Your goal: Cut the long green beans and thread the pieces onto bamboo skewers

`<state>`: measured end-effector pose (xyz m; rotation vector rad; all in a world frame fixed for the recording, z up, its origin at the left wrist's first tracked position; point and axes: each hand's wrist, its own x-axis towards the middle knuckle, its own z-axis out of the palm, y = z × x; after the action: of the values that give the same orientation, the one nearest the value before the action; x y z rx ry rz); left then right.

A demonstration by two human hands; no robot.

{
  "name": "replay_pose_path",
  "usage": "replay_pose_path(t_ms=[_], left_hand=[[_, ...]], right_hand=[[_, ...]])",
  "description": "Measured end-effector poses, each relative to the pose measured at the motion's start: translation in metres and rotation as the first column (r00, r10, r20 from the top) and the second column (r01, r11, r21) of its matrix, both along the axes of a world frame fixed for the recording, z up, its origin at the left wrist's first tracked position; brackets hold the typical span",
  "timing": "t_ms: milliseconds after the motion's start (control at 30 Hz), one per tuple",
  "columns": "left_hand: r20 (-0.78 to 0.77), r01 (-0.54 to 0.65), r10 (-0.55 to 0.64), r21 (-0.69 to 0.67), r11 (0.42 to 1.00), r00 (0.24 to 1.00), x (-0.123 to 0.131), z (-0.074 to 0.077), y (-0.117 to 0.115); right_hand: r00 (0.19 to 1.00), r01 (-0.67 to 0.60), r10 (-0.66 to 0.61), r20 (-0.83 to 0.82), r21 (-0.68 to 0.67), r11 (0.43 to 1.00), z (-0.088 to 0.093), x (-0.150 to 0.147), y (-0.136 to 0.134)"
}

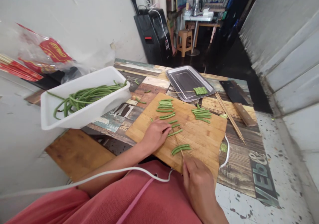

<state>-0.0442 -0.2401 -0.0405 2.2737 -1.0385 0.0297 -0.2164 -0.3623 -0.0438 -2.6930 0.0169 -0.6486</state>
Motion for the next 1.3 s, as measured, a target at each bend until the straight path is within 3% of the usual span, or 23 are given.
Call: replay_pose_path(t_ms=[200,567,767,1033,1300], left_hand=[[0.019,0.034,-0.035,0.066,0.997,0.999,0.0012,0.0029,-0.0004],[0.088,0.017,-0.019,0.022,1.0,0.996,-0.0036,-0.0007,0.0008],[0.053,-0.022,0.021,0.013,1.0,0.998,-0.0022,-0.0024,0.0026],[0.014,0.071,-0.071,0.024,0.997,0.997,0.0033,0.0009,0.003],[0.001,0.091,-0.091,0.026,0.995,0.996,0.0049,0.0028,0.0035]], right_hand=[[1.0,-0.009,0.009,0.014,0.013,1.0,-0.0011,0.002,-0.001],[1.0,0.003,-0.002,-0.024,0.018,1.0,0.0032,0.0032,0.0018],[0.999,0.009,-0.008,-0.045,0.021,1.0,0.003,0.0032,0.0015],[0.999,-0.002,0.004,-0.053,0.044,0.999,0.0001,0.0043,0.0013],[0.997,0.012,-0.006,-0.079,0.073,0.997,0.003,0.0098,0.0036]])
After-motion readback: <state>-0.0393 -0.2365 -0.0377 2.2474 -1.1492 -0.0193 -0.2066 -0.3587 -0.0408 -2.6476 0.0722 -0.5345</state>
